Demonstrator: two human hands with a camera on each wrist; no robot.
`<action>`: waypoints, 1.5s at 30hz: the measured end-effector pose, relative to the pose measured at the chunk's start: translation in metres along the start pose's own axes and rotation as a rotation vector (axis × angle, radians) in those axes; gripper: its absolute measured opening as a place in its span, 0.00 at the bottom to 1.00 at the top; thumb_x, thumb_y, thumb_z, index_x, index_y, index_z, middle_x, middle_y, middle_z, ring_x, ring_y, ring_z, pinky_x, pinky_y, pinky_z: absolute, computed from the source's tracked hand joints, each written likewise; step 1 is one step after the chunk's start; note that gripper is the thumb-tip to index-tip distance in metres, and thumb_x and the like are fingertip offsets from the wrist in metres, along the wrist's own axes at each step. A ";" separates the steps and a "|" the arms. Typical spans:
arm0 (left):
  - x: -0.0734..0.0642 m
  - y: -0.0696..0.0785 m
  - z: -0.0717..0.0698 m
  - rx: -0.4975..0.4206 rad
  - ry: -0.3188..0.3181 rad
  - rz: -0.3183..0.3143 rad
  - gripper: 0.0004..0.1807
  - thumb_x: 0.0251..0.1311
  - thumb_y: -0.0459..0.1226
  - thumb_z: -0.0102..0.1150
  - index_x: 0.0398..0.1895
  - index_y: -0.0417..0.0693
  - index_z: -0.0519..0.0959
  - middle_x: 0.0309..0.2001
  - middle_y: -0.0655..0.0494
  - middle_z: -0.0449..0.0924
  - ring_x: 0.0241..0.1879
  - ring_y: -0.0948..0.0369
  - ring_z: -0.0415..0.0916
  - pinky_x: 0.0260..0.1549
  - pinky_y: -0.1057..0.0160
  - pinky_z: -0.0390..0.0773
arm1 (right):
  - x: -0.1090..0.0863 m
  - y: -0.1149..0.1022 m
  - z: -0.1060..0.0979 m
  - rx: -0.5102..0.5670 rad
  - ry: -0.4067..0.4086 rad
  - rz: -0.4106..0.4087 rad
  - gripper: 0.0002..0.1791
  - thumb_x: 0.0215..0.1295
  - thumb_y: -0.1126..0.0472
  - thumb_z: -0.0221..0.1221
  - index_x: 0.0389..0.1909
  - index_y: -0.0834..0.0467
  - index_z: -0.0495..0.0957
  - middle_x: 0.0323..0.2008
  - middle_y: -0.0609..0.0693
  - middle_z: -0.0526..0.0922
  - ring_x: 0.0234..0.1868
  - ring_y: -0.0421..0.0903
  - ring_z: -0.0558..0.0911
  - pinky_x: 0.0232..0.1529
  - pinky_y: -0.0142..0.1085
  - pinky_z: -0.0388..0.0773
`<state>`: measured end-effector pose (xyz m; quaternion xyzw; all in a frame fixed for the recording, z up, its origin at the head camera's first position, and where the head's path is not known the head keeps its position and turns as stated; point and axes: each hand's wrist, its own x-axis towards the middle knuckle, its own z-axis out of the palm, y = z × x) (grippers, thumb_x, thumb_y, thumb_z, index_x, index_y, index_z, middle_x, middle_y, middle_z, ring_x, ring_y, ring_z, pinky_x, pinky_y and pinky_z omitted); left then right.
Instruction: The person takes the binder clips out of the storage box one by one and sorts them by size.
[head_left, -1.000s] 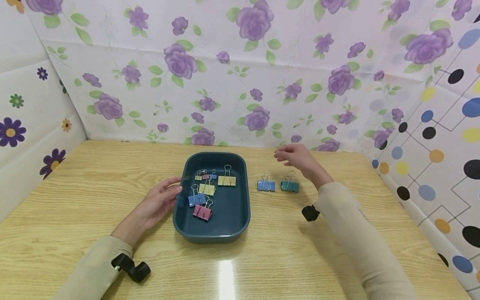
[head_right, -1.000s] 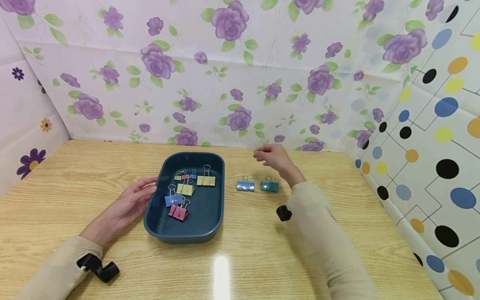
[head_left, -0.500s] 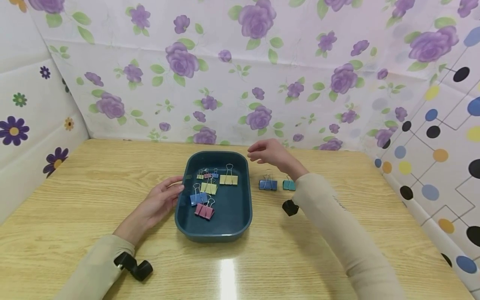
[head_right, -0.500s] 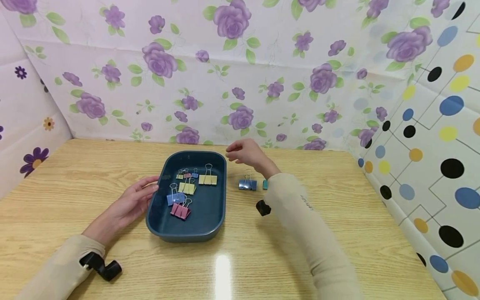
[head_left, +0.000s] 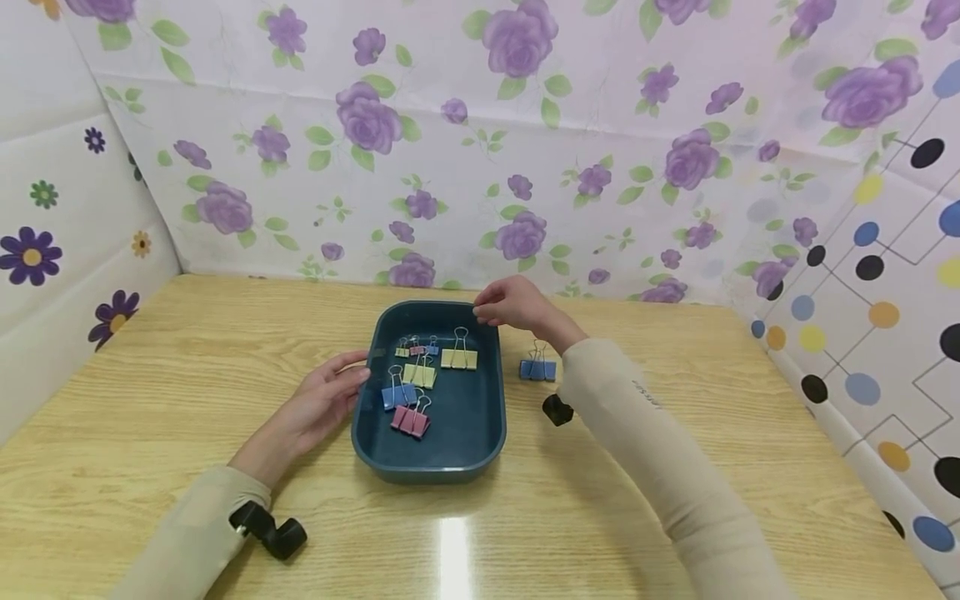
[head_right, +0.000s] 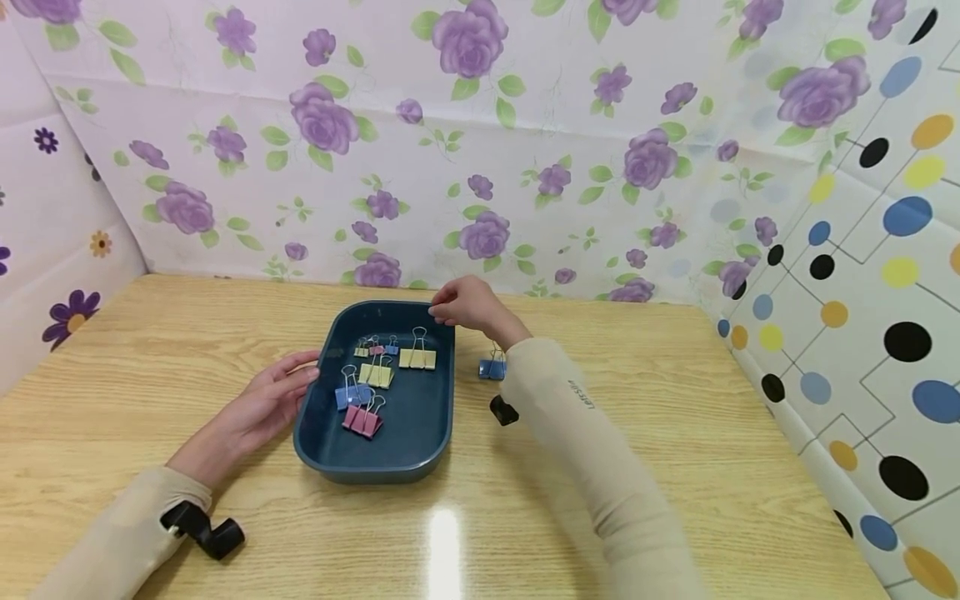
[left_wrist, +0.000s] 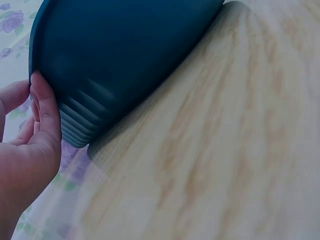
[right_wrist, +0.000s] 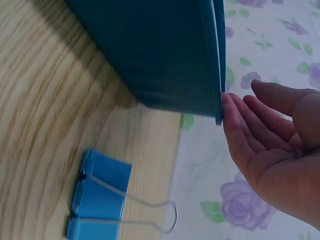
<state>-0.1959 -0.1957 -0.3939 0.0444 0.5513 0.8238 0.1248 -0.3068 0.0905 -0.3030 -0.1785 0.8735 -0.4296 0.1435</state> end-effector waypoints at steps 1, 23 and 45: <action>0.000 0.000 0.000 0.000 -0.001 0.001 0.24 0.70 0.29 0.49 0.64 0.31 0.56 0.43 0.53 0.81 0.43 0.63 0.78 0.43 0.68 0.77 | 0.001 -0.002 0.001 -0.003 0.000 0.002 0.14 0.68 0.65 0.58 0.50 0.68 0.78 0.45 0.61 0.82 0.45 0.52 0.83 0.48 0.40 0.79; 0.004 0.002 0.004 0.058 0.012 -0.019 0.26 0.70 0.31 0.51 0.66 0.32 0.56 0.44 0.54 0.81 0.43 0.63 0.78 0.43 0.67 0.77 | 0.016 -0.010 0.038 -0.208 0.030 0.055 0.11 0.62 0.71 0.62 0.45 0.69 0.82 0.42 0.60 0.84 0.38 0.49 0.84 0.39 0.35 0.81; 0.001 0.001 -0.001 0.045 0.018 -0.019 0.28 0.70 0.31 0.51 0.67 0.31 0.54 0.46 0.54 0.80 0.44 0.63 0.78 0.43 0.67 0.77 | 0.010 -0.020 0.040 -0.112 -0.050 -0.001 0.08 0.64 0.69 0.61 0.41 0.69 0.83 0.34 0.58 0.85 0.38 0.54 0.85 0.44 0.43 0.81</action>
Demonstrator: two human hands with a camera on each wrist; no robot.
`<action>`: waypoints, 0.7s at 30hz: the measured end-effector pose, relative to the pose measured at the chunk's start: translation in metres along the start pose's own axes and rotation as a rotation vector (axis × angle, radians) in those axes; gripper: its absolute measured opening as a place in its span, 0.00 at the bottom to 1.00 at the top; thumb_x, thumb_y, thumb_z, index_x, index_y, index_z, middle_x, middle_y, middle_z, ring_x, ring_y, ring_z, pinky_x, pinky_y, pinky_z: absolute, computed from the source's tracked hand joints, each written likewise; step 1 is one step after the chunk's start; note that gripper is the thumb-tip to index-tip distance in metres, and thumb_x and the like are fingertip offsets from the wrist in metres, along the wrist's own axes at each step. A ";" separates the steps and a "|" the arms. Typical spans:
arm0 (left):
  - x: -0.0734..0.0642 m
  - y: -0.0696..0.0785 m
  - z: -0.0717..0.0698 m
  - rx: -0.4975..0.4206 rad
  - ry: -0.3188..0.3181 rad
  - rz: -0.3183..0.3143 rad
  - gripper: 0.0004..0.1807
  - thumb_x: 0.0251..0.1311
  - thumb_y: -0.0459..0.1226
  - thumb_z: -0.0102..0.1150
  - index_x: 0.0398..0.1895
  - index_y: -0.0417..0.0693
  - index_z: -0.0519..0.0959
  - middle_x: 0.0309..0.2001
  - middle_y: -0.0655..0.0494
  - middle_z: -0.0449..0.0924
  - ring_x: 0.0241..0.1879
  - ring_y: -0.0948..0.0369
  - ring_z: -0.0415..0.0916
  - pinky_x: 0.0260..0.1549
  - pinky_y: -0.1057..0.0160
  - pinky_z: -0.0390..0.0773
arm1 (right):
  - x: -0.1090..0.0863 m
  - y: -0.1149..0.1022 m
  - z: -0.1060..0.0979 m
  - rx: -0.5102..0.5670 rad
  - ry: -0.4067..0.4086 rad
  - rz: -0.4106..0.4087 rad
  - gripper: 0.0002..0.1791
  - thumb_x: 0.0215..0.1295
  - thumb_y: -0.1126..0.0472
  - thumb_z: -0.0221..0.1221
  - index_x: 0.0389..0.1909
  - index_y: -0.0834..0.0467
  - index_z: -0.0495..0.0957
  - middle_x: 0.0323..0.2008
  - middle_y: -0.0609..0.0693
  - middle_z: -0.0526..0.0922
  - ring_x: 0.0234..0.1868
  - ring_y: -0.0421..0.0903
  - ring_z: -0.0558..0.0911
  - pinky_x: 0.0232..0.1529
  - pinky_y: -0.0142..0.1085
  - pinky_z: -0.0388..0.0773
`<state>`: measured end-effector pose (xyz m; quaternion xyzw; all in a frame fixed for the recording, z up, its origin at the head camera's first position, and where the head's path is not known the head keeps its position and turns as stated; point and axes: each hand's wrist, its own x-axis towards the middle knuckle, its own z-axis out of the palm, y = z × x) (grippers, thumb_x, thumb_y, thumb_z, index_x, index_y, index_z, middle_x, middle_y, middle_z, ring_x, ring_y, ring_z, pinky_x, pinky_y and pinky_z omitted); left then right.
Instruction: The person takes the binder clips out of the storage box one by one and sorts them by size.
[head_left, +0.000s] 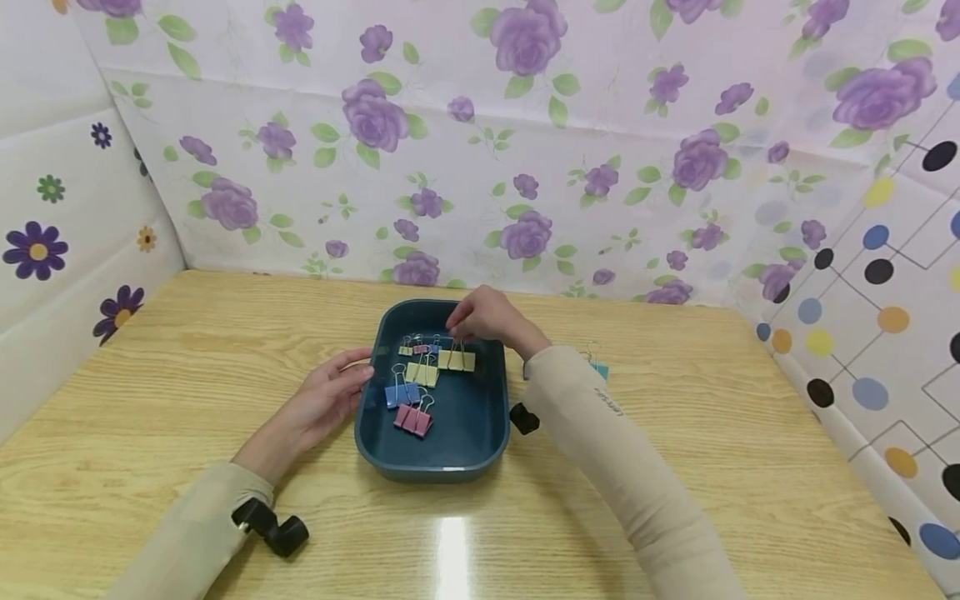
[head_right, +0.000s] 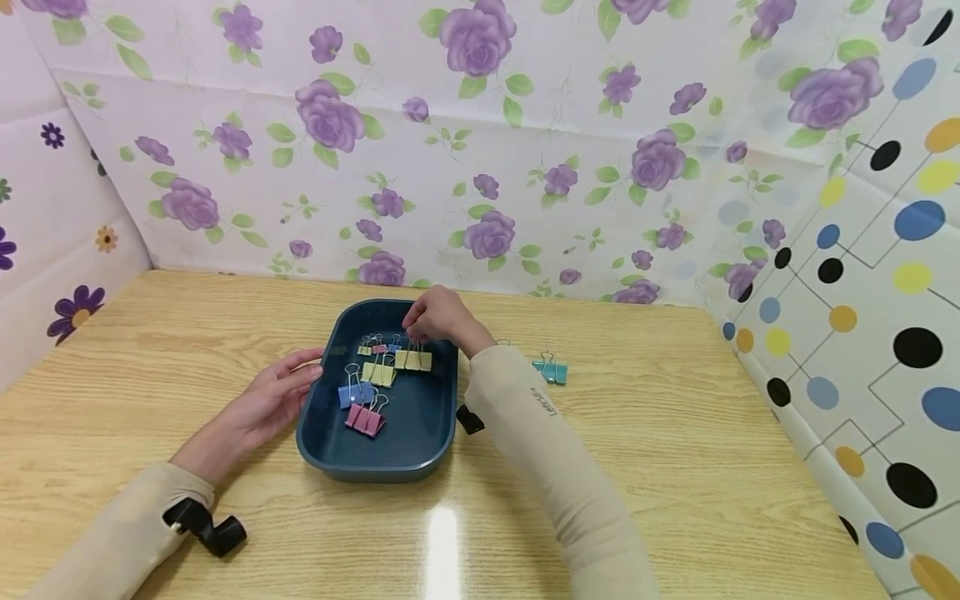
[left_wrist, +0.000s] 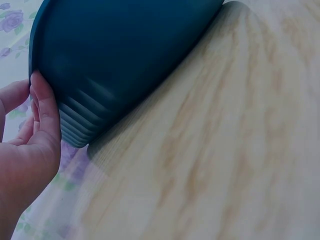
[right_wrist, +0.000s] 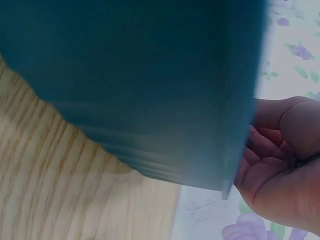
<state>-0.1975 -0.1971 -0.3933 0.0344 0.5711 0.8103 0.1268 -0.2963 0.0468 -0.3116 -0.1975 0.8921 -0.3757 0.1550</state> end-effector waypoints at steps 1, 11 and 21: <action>0.000 0.000 0.000 0.001 -0.002 0.000 0.28 0.70 0.31 0.51 0.67 0.31 0.54 0.46 0.54 0.80 0.44 0.63 0.78 0.44 0.67 0.77 | -0.001 0.000 -0.001 0.007 0.002 -0.004 0.08 0.64 0.69 0.61 0.41 0.69 0.83 0.34 0.58 0.85 0.39 0.54 0.85 0.44 0.43 0.80; 0.000 -0.001 0.002 -0.004 0.002 -0.005 0.24 0.70 0.30 0.50 0.65 0.34 0.56 0.44 0.55 0.81 0.43 0.64 0.78 0.43 0.67 0.77 | -0.013 -0.003 -0.007 0.077 0.004 -0.018 0.10 0.64 0.68 0.61 0.43 0.70 0.82 0.35 0.58 0.85 0.42 0.57 0.84 0.46 0.45 0.80; -0.002 0.001 0.001 -0.015 -0.018 0.007 0.26 0.70 0.30 0.49 0.66 0.31 0.55 0.44 0.55 0.82 0.43 0.64 0.78 0.43 0.68 0.77 | -0.021 0.012 -0.024 0.169 0.056 -0.029 0.10 0.65 0.65 0.62 0.43 0.66 0.83 0.36 0.55 0.85 0.39 0.52 0.84 0.42 0.38 0.81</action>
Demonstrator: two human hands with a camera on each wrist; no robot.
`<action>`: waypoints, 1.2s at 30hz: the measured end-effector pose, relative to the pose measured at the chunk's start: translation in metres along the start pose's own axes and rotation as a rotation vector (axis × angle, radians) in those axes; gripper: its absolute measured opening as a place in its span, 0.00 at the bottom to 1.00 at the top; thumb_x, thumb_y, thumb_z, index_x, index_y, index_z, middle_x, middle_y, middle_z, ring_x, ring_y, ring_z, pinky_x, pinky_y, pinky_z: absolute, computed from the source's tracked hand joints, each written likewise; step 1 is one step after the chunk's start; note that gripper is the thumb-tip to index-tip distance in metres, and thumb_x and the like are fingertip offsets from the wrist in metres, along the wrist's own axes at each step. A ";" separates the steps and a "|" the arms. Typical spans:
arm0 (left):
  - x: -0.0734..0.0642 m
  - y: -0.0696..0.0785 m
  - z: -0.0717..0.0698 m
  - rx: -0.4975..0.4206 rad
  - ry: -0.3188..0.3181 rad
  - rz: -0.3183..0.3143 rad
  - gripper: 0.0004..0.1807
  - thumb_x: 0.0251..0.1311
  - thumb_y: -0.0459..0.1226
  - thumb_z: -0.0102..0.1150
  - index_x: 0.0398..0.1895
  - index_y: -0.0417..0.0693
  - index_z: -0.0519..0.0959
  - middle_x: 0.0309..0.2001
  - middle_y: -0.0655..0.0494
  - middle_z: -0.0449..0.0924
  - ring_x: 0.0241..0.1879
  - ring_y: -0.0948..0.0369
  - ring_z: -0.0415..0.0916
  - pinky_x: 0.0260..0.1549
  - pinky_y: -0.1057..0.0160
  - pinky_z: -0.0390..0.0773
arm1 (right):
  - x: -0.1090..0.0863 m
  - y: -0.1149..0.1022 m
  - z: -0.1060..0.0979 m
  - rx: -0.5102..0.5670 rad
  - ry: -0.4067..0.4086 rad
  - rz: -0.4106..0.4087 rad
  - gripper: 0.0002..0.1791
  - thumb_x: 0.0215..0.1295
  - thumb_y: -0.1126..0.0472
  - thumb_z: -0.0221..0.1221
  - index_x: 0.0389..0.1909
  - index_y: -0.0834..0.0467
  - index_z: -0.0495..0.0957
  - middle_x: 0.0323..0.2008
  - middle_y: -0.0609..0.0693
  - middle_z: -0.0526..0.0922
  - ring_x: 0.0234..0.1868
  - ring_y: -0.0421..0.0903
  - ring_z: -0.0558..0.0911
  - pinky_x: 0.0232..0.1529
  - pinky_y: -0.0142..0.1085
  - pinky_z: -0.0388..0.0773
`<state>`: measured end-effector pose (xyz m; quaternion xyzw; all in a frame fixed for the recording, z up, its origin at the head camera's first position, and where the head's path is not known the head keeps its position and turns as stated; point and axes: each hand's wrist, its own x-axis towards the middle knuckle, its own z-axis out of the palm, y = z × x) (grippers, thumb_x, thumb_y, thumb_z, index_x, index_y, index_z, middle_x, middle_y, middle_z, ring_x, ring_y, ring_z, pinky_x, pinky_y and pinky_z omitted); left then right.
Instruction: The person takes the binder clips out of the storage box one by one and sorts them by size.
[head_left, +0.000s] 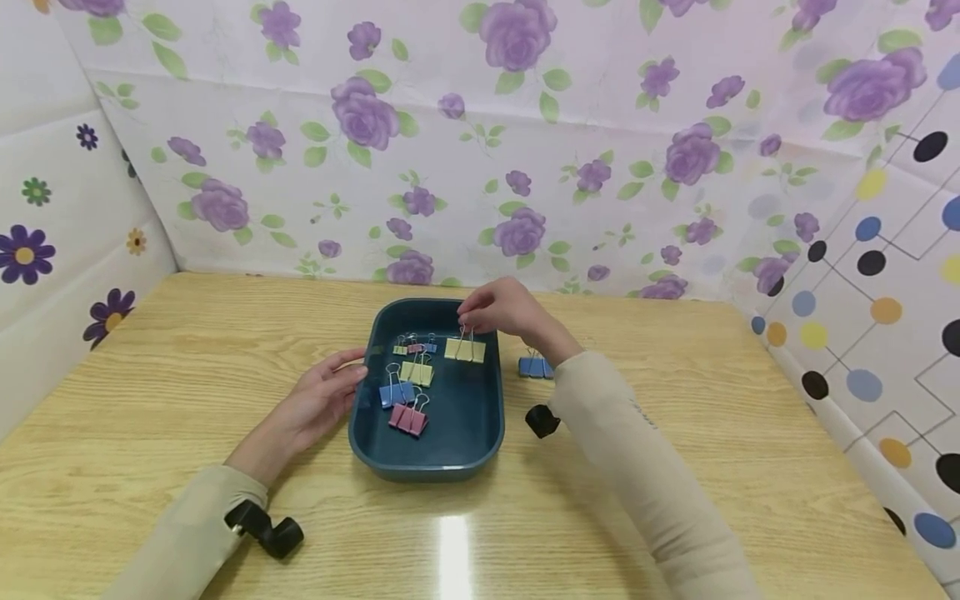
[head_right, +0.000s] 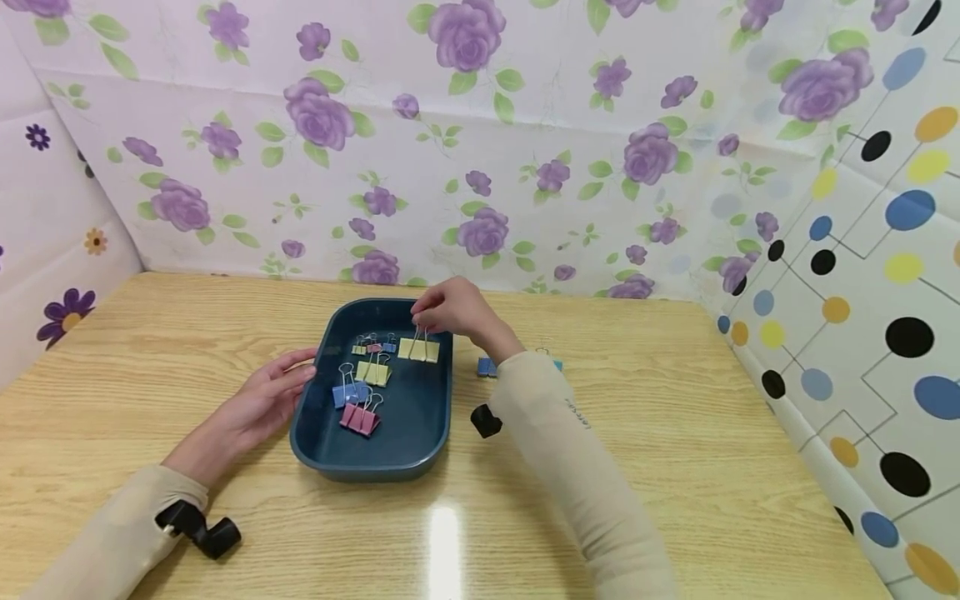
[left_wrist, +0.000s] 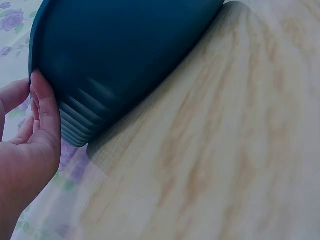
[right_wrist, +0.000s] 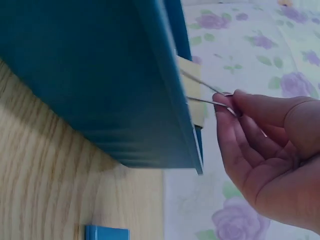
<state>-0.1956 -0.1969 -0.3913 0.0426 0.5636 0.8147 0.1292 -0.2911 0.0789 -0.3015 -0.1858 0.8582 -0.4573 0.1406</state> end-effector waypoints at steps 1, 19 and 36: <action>0.000 0.000 0.000 -0.002 0.000 0.000 0.26 0.70 0.30 0.49 0.67 0.31 0.54 0.44 0.55 0.82 0.43 0.64 0.78 0.43 0.68 0.77 | -0.001 0.001 -0.002 0.016 0.008 -0.007 0.09 0.65 0.64 0.62 0.42 0.65 0.83 0.36 0.55 0.85 0.39 0.51 0.84 0.42 0.37 0.81; 0.000 -0.001 0.000 -0.003 -0.008 0.012 0.26 0.70 0.30 0.49 0.66 0.30 0.54 0.44 0.54 0.82 0.44 0.64 0.78 0.44 0.68 0.76 | -0.017 0.035 -0.035 0.204 0.129 -0.033 0.14 0.66 0.63 0.62 0.46 0.68 0.79 0.40 0.62 0.83 0.44 0.59 0.81 0.50 0.46 0.78; 0.003 -0.002 -0.002 -0.020 -0.011 0.002 0.29 0.70 0.30 0.49 0.68 0.29 0.51 0.44 0.55 0.81 0.43 0.64 0.78 0.42 0.68 0.77 | -0.041 0.068 -0.088 0.069 0.228 0.021 0.16 0.66 0.61 0.62 0.49 0.67 0.79 0.37 0.56 0.83 0.39 0.51 0.82 0.51 0.49 0.77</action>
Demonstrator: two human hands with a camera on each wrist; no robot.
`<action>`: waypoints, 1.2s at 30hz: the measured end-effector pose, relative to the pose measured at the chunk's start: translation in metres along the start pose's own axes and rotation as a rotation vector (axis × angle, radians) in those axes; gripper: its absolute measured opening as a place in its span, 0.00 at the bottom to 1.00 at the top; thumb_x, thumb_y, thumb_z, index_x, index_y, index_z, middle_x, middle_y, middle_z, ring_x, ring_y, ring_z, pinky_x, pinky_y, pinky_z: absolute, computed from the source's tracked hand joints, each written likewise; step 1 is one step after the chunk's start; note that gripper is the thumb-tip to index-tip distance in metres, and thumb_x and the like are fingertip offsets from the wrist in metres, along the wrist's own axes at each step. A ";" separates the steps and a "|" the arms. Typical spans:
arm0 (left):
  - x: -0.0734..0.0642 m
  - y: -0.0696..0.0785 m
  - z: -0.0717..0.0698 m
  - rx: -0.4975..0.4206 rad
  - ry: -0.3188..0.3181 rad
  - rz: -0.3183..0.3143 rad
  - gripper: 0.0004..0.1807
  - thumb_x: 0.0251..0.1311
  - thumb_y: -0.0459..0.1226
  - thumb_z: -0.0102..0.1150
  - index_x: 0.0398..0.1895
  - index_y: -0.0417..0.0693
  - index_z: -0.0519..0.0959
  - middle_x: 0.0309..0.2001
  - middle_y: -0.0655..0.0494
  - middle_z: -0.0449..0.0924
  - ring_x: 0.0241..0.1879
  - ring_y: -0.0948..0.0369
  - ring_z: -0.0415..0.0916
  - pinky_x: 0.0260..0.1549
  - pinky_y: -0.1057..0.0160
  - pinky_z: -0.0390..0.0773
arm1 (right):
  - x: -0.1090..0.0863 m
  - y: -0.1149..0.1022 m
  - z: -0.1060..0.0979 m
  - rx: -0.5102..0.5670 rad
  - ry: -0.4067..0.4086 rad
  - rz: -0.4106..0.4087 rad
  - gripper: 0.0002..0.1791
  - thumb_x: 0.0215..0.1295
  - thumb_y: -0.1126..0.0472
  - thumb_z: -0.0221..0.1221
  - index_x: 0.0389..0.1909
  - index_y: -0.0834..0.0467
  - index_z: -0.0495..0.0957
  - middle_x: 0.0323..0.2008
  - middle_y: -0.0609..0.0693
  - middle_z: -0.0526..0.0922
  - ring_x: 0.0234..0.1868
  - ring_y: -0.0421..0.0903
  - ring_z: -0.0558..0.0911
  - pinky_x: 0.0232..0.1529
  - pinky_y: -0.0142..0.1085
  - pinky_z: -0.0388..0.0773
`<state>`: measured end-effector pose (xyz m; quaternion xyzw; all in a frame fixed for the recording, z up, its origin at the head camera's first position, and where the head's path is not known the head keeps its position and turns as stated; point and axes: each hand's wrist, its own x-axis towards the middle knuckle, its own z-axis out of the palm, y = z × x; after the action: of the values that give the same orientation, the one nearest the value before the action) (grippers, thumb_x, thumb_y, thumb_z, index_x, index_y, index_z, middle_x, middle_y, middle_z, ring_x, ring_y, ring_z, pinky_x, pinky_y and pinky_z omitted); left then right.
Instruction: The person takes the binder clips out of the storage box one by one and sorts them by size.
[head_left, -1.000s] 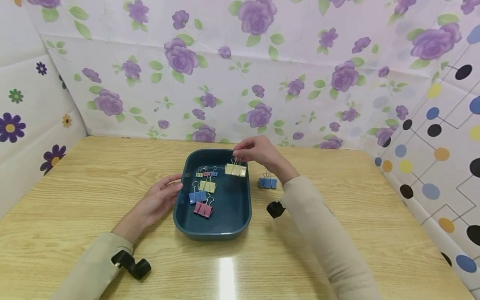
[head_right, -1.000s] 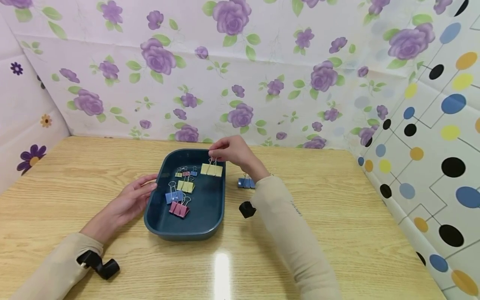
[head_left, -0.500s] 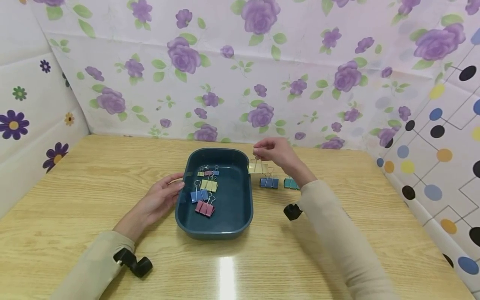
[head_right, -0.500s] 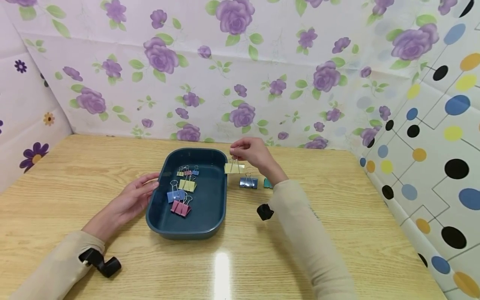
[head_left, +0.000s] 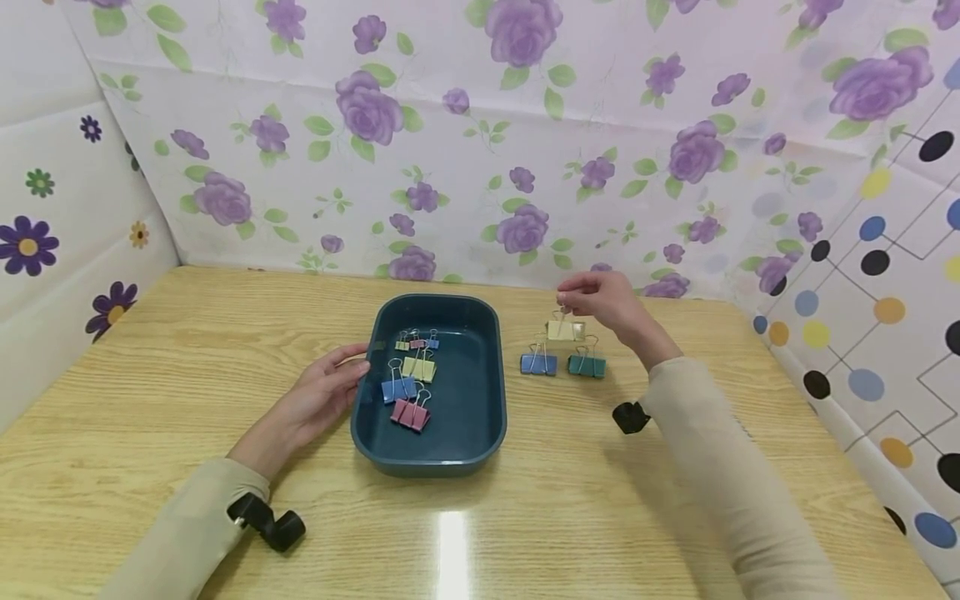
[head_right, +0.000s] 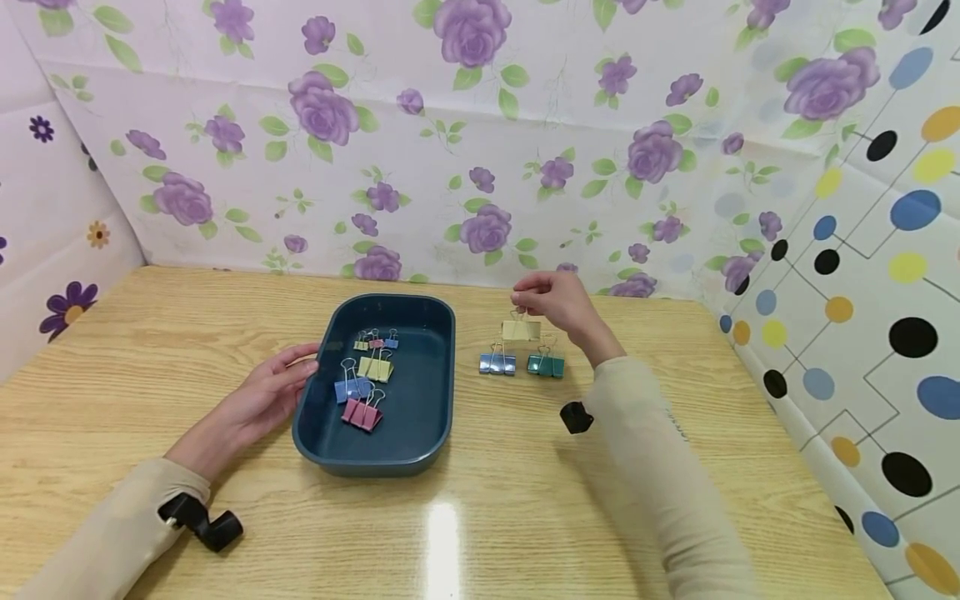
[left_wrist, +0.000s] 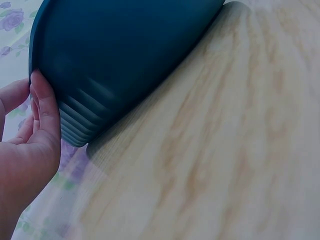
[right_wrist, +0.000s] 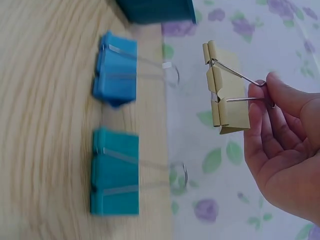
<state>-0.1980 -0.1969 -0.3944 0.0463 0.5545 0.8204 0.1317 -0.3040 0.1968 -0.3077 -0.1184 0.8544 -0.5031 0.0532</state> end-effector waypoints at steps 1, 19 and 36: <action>0.000 0.000 0.000 0.000 -0.001 0.000 0.29 0.70 0.30 0.49 0.68 0.29 0.51 0.44 0.55 0.81 0.43 0.64 0.78 0.42 0.68 0.77 | 0.000 0.002 -0.003 0.011 0.006 0.008 0.16 0.66 0.61 0.62 0.49 0.68 0.78 0.36 0.54 0.83 0.38 0.48 0.82 0.51 0.49 0.76; -0.003 0.003 0.001 -0.013 0.007 0.002 0.24 0.70 0.29 0.50 0.64 0.33 0.57 0.43 0.55 0.81 0.41 0.64 0.79 0.41 0.68 0.77 | -0.015 0.045 -0.056 -0.098 -0.009 0.086 0.23 0.70 0.59 0.57 0.57 0.72 0.72 0.48 0.64 0.79 0.41 0.42 0.82 0.53 0.42 0.76; -0.001 0.001 0.000 -0.007 0.007 0.003 0.23 0.70 0.30 0.51 0.64 0.34 0.58 0.43 0.55 0.82 0.41 0.64 0.79 0.40 0.68 0.77 | -0.041 0.093 -0.078 -0.099 -0.024 0.208 0.28 0.68 0.51 0.59 0.58 0.69 0.72 0.52 0.64 0.78 0.44 0.44 0.82 0.53 0.43 0.76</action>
<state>-0.1969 -0.1979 -0.3937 0.0438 0.5522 0.8225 0.1289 -0.2945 0.3169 -0.3513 -0.0377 0.8852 -0.4506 0.1094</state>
